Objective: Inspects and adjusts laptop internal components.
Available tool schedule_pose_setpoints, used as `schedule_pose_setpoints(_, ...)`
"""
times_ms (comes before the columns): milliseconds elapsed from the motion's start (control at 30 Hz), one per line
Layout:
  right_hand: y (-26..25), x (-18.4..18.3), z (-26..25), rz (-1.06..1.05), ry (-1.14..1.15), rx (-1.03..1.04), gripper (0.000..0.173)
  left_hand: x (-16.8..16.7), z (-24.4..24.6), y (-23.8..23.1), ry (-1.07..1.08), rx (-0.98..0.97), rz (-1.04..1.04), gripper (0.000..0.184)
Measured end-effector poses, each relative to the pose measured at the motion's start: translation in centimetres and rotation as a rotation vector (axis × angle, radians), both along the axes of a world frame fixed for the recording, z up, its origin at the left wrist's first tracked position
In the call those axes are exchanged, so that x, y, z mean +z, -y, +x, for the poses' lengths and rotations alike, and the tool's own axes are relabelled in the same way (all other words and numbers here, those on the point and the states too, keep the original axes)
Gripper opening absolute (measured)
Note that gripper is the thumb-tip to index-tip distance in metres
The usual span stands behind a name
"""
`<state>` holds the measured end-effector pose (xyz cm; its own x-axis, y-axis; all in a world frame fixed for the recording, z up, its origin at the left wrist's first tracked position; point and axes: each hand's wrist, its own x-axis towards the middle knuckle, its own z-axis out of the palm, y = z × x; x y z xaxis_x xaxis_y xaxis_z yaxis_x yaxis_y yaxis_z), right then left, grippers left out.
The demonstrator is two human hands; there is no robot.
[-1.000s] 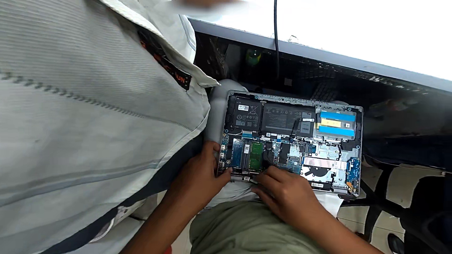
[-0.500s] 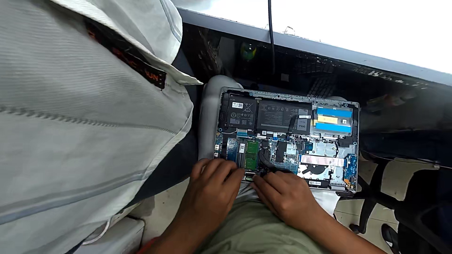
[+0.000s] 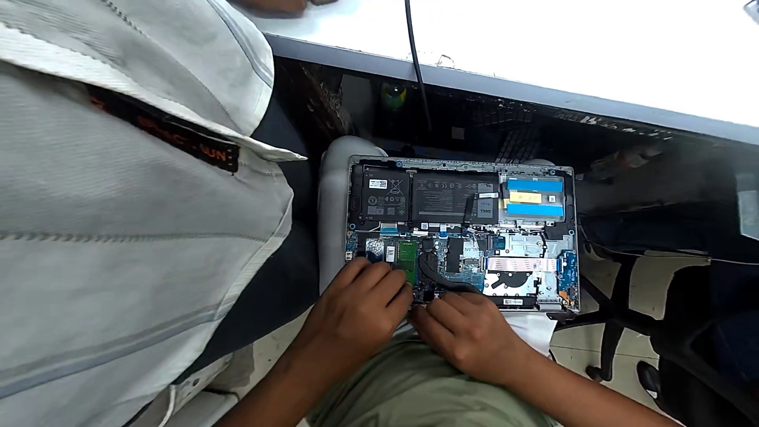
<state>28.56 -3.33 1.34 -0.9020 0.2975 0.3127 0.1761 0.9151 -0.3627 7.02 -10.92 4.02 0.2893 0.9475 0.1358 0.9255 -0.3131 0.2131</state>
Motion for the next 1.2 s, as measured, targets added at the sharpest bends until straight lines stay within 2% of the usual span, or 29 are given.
schedule_pose_setpoints(233,0.3,-0.2,-0.1,0.044,0.004,-0.025,0.019,-0.7,0.3,0.0,-0.067,-0.07,0.092,0.022)
schedule_pose_setpoints(400,0.3,0.0,-0.2,0.081,-0.008,-0.019,0.018,0.0,-0.3,0.4,0.152,0.108,0.047,0.021)
schedule_pose_setpoints(600,0.4,-0.4,-0.2,0.09,0.007,-0.059,0.02,-0.6,0.3,2.9,0.069,0.24,-0.02,0.025)
schedule_pose_setpoints(1000,0.2,-0.6,-0.1,0.124,-0.009,-0.064,0.02,-2.2,0.4,3.6,0.09,0.211,-0.003,0.027)
schedule_pose_setpoints(1200,-0.5,0.1,0.0,0.21,-0.043,0.03,0.02,-2.2,-0.1,3.8,0.143,0.218,-0.076,0.025)
